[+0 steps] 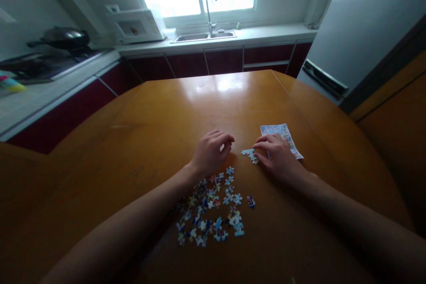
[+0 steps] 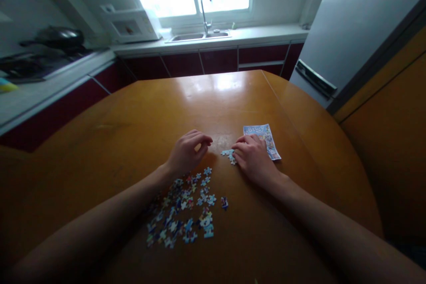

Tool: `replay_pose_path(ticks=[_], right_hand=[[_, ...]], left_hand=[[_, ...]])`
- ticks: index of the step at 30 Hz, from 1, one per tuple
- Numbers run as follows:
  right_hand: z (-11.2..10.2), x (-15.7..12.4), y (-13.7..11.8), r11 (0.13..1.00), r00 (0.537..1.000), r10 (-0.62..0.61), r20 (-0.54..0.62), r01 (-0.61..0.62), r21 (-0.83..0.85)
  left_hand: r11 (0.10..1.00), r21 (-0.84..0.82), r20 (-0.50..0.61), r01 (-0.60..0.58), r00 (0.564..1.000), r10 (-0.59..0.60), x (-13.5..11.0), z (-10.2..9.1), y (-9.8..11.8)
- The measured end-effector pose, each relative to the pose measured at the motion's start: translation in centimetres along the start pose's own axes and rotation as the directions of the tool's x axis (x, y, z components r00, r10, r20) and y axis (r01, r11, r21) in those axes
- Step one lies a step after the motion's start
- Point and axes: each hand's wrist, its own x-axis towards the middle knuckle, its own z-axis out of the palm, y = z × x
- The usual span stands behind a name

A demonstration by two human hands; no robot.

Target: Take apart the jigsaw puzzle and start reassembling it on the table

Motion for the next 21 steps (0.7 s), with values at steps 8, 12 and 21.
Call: replay_pose_path(ticks=[8, 12, 21], right_hand=[[-0.2, 0.0, -0.2, 1.0, 1.0, 0.008, -0.015, -0.008, 0.024], [-0.2, -0.1, -0.1, 1.0, 1.0, 0.005, -0.021, -0.004, 0.029], [0.0, -0.1, 0.2, 1.0, 1.0, 0.014, -0.016, -0.013, 0.02]], left_hand=[[0.984, 0.09, 0.543, 0.155, 0.82, -0.179, 1.4, -5.3, 0.7], [0.933, 0.318, 0.521, 0.171, 0.79, -0.323, 2.1, -8.2, 0.0], [0.869, 0.434, 0.545, 0.236, 0.699, -0.462, 1.8, -7.5, -0.5]])
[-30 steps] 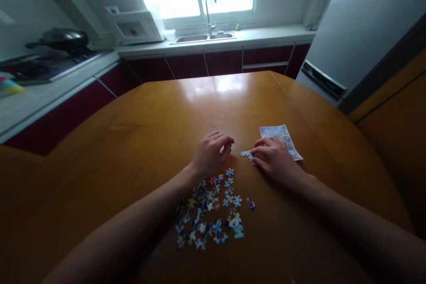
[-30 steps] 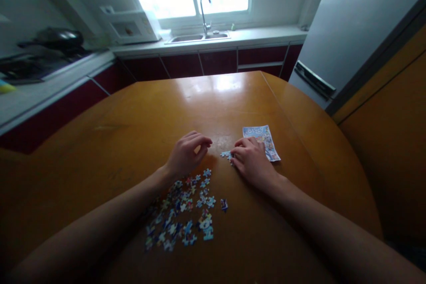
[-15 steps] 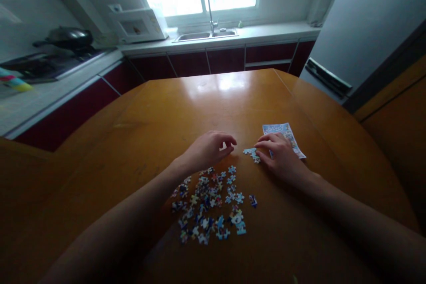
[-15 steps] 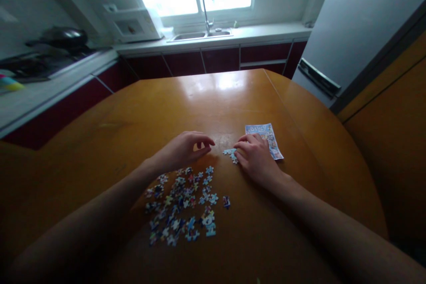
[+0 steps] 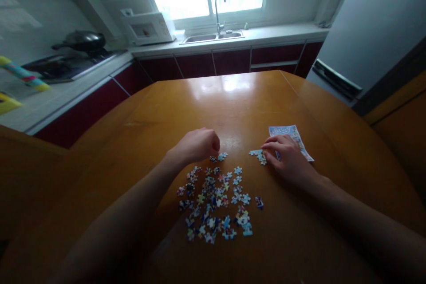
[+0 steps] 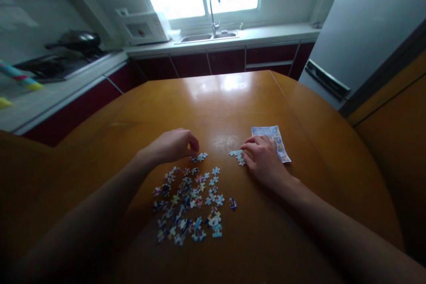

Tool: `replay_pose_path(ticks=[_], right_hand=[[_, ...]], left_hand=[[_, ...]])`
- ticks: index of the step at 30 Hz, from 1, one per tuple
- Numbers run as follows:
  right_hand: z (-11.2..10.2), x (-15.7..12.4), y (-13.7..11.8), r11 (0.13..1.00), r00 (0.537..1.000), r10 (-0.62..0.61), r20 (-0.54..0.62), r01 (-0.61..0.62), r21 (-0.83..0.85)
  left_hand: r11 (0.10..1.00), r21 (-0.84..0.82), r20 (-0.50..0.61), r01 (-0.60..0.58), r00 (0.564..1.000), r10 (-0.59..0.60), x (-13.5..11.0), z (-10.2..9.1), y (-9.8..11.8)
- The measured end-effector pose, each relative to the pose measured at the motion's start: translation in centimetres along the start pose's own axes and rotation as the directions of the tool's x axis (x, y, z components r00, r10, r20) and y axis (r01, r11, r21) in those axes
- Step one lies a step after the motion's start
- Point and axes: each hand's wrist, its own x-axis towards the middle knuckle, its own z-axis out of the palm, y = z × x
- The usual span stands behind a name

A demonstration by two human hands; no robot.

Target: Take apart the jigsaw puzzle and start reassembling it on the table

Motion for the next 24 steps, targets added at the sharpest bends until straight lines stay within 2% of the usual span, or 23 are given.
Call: replay_pose_path(ticks=[7, 14, 19, 24], right_hand=[[-0.2, 0.0, -0.2, 1.0, 1.0, 0.004, -0.014, -0.004, 0.003], [-0.3, 0.1, -0.1, 1.0, 1.0, -0.001, -0.023, 0.0, -0.007], [-0.3, 0.1, -0.2, 1.0, 1.0, 0.003, -0.018, -0.003, -0.005], [-0.3, 0.1, 0.0, 1.0, 1.0, 0.004, -0.013, -0.004, -0.004]], left_hand=[[0.998, 0.002, -0.013, -0.068, 0.998, 0.068, 0.5, 1.5, 0.2], [0.995, -0.042, 0.047, -0.091, 0.995, 0.093, 0.2, 1.6, 0.3], [0.998, -0.03, -0.007, -0.051, 0.999, 0.051, 0.6, 1.5, 0.0], [0.996, -0.042, 0.026, -0.079, 0.996, 0.08, 0.7, 2.1, 0.3]])
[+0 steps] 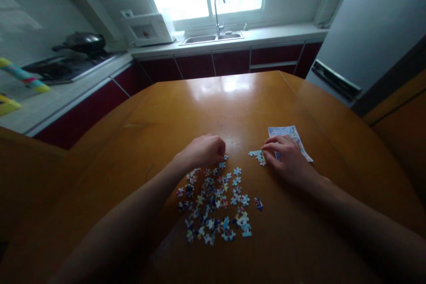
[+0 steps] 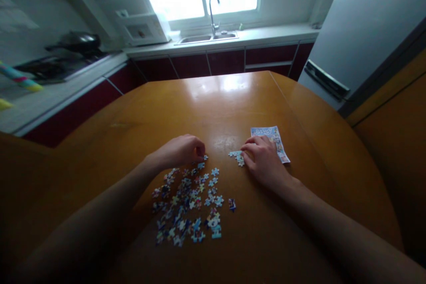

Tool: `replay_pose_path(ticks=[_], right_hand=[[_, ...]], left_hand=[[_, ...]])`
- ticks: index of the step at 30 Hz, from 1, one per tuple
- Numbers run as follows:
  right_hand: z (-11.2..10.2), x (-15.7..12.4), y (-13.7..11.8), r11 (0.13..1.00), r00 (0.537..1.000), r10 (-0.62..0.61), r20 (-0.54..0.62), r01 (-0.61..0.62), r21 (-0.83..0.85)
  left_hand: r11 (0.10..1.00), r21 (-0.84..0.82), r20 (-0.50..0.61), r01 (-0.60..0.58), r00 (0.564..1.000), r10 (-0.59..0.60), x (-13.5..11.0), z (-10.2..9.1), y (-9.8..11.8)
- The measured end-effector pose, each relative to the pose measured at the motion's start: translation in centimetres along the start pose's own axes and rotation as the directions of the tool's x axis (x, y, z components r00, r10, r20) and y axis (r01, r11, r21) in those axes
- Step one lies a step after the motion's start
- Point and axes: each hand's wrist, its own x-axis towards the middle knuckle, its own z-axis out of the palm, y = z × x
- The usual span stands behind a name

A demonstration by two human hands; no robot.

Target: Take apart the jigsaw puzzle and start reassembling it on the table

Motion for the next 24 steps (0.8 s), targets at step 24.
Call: replay_pose_path(ticks=[24], right_hand=[[0.4, -0.1, -0.7, 1.0, 0.996, 0.001, 0.091, -0.002, 0.003]], left_hand=[[0.86, -0.308, -0.488, -0.406, 0.844, 0.224, 1.5, 4.8, 4.6]])
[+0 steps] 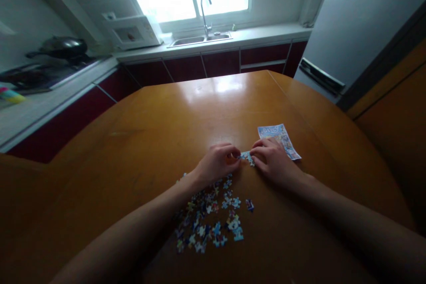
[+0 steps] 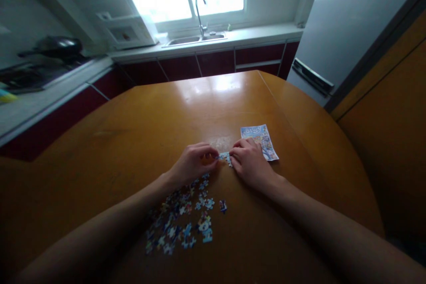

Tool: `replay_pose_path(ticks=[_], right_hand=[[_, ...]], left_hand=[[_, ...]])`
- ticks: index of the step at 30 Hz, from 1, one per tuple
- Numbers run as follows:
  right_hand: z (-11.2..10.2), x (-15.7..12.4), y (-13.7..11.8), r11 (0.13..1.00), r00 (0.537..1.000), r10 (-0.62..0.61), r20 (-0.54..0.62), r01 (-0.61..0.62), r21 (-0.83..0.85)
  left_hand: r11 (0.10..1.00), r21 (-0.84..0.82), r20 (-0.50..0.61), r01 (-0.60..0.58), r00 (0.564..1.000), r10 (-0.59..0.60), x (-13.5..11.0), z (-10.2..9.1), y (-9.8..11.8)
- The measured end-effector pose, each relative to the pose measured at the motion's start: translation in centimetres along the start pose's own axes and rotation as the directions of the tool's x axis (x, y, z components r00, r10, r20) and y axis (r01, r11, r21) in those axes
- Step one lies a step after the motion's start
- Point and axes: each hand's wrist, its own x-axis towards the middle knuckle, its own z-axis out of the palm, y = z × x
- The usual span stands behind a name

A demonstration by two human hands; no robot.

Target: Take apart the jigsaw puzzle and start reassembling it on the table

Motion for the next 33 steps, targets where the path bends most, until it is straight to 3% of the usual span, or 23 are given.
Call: replay_pose_path(ticks=[17, 27, 33], right_hand=[[0.0, -0.1, 0.1, 1.0, 1.0, -0.008, -0.008, 0.008, 0.002], [0.0, -0.1, 0.1, 1.0, 1.0, 0.008, 0.007, -0.008, -0.011], [0.1, 0.0, 0.2, 1.0, 1.0, -0.008, -0.006, 0.008, -0.026]], left_hand=[[0.998, -0.004, -0.038, 0.068, 0.997, -0.068, -0.6, -0.4, -1.0], [0.984, 0.079, 0.078, -0.163, 0.985, 0.157, -0.7, 0.0, -0.9], [0.965, 0.149, 0.099, -0.218, 0.974, 0.205, -0.6, 0.1, -0.9]])
